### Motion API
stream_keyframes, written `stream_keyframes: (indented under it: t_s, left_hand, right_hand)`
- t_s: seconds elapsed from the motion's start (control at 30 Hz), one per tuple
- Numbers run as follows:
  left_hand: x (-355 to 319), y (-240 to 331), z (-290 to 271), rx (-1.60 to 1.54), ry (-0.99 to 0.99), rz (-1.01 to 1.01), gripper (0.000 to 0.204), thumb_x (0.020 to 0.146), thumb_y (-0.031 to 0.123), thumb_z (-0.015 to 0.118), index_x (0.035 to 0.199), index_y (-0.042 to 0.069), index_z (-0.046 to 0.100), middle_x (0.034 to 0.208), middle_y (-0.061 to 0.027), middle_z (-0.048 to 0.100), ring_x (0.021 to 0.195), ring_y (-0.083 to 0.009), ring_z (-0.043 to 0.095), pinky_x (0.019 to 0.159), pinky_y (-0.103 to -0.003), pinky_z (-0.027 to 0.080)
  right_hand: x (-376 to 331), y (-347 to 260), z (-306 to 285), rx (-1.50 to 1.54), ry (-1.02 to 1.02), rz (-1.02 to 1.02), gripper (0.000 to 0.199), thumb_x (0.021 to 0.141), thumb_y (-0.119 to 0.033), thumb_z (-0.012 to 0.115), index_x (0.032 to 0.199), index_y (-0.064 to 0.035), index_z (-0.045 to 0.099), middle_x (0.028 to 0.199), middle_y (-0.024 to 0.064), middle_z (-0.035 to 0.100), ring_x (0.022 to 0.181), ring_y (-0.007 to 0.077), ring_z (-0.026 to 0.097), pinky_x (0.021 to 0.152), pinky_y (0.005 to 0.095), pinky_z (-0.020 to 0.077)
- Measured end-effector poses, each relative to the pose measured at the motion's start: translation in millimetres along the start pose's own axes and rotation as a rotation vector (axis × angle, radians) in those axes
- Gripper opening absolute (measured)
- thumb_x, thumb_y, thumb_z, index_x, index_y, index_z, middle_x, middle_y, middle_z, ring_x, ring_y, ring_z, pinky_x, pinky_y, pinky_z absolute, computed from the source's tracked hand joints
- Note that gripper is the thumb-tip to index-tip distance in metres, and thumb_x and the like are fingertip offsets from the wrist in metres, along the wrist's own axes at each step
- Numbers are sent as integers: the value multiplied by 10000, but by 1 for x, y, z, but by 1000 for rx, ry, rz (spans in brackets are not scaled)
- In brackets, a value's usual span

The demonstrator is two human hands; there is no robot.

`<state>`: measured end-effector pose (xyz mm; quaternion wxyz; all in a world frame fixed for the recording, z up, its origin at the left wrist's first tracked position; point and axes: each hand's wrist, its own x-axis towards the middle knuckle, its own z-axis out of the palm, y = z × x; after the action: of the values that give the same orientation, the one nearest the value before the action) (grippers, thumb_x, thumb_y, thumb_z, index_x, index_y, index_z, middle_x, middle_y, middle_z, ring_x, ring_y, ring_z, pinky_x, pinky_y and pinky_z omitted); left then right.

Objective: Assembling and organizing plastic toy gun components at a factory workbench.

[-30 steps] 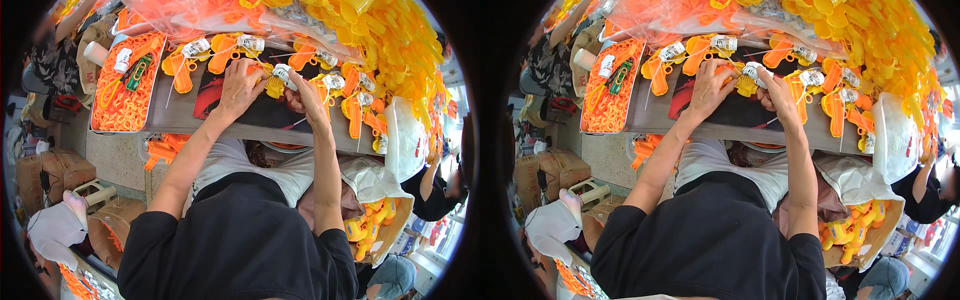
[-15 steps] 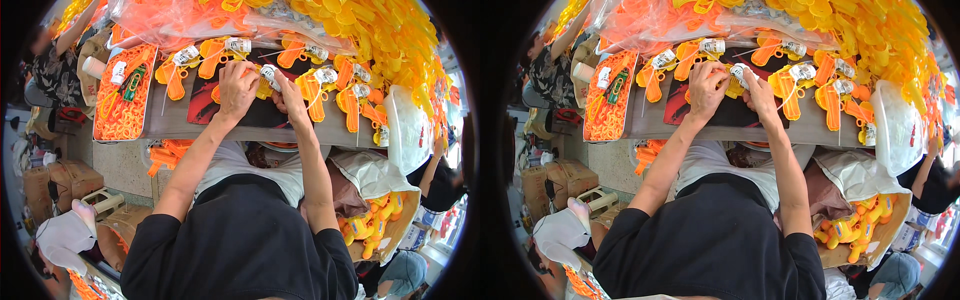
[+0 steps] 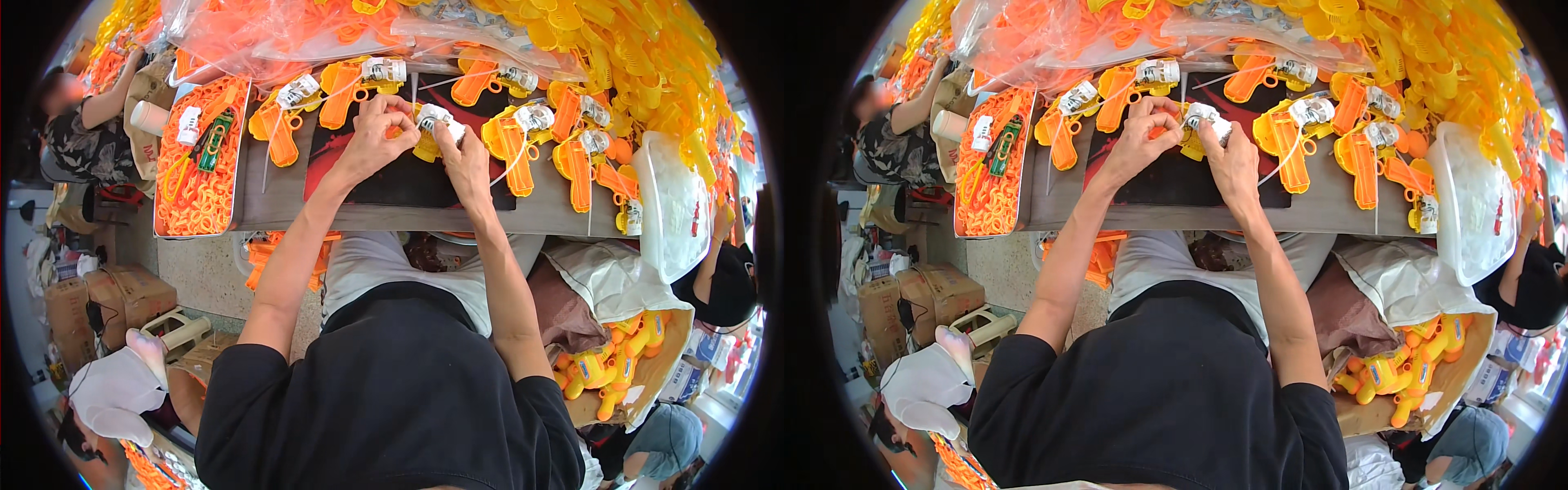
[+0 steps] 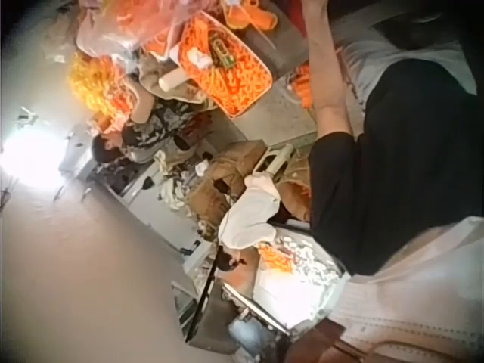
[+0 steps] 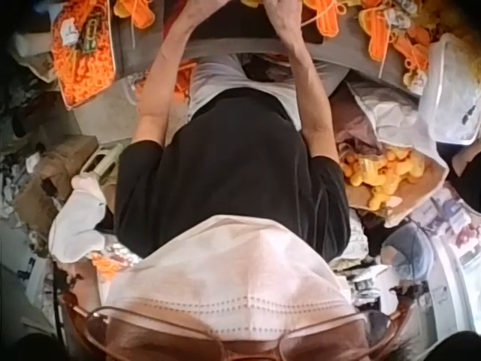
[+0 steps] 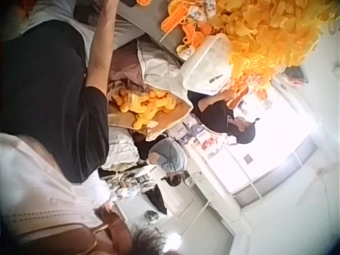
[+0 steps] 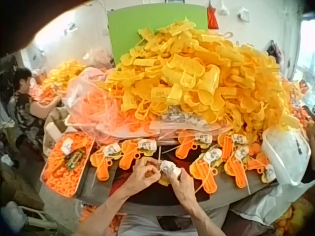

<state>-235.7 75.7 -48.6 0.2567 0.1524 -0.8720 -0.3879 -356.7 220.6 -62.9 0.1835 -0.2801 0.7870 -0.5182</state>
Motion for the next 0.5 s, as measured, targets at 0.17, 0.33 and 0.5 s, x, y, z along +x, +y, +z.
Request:
stream_keyframes:
  t_s: [0.17, 0.33, 0.5]
  left_hand:
    - [-10, 10, -3, -166, 73, 15, 150, 851, 184, 757, 797, 78, 666, 1096, -33, 593, 1106, -230, 516, 980, -381, 379]
    - [-12, 10, 6, -277, 142, 24, 158, 920, 171, 719, 859, 47, 642, 919, -47, 636, 939, -203, 592, 897, -333, 439]
    - [-15, 18, 9, -460, 183, -136, 197, 977, 167, 692, 866, 16, 634, 690, -1, 606, 592, -63, 534, 542, -237, 424]
  right_hand:
    - [1, 2, -2, 12, -44, 29, 525, 968, -487, 631, 991, 38, 621, 722, 62, 609, 617, 133, 567, 554, 304, 469]
    - [1, 4, -2, 13, -54, 26, 524, 966, -488, 632, 1007, 34, 616, 733, 66, 614, 613, 127, 562, 547, 296, 465]
    - [-1, 4, -1, 17, -60, 45, 524, 961, -491, 643, 1001, 30, 604, 744, 76, 618, 611, 128, 564, 537, 298, 465]
